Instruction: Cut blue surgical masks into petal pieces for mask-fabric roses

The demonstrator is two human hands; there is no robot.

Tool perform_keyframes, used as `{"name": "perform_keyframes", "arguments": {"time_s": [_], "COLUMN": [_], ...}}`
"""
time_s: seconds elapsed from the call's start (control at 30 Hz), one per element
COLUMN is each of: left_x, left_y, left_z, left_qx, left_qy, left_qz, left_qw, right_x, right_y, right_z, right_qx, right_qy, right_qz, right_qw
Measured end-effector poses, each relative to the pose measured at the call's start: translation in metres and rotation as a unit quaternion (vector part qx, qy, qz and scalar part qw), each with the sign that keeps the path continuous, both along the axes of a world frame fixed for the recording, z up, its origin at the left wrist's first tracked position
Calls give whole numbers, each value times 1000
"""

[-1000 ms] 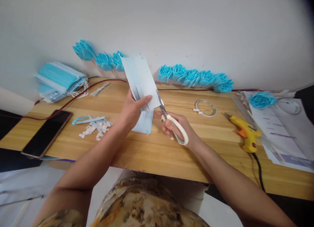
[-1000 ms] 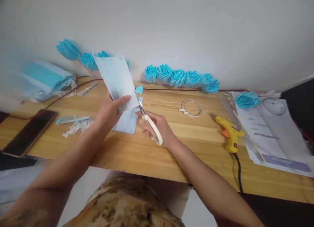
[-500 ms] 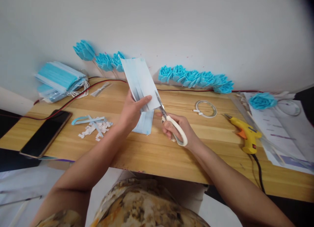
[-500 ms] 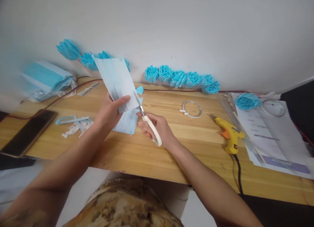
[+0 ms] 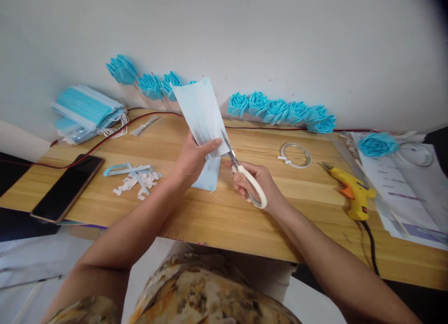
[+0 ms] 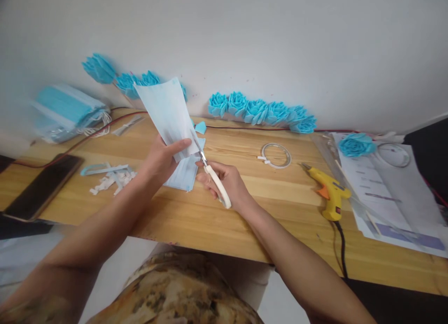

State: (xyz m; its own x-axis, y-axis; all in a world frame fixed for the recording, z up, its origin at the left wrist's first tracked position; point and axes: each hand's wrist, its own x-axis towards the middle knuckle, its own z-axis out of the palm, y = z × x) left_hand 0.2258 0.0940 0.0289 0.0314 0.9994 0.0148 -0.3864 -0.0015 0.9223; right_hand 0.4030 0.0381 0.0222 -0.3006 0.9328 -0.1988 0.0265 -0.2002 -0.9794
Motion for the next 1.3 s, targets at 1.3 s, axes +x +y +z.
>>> {"name": "perform_keyframes", "arguments": {"time_s": [1.3], "left_x": [6], "left_y": [-7], "left_z": [-3], "left_qx": [16], "left_qy": [63], "left_qz": [23], "left_qw": [998], "right_x": [7], "right_y": [8], "right_z": [-4], "right_qx": [77], "right_qy": [-22], "right_qz": [68], "right_qw": [994]}}
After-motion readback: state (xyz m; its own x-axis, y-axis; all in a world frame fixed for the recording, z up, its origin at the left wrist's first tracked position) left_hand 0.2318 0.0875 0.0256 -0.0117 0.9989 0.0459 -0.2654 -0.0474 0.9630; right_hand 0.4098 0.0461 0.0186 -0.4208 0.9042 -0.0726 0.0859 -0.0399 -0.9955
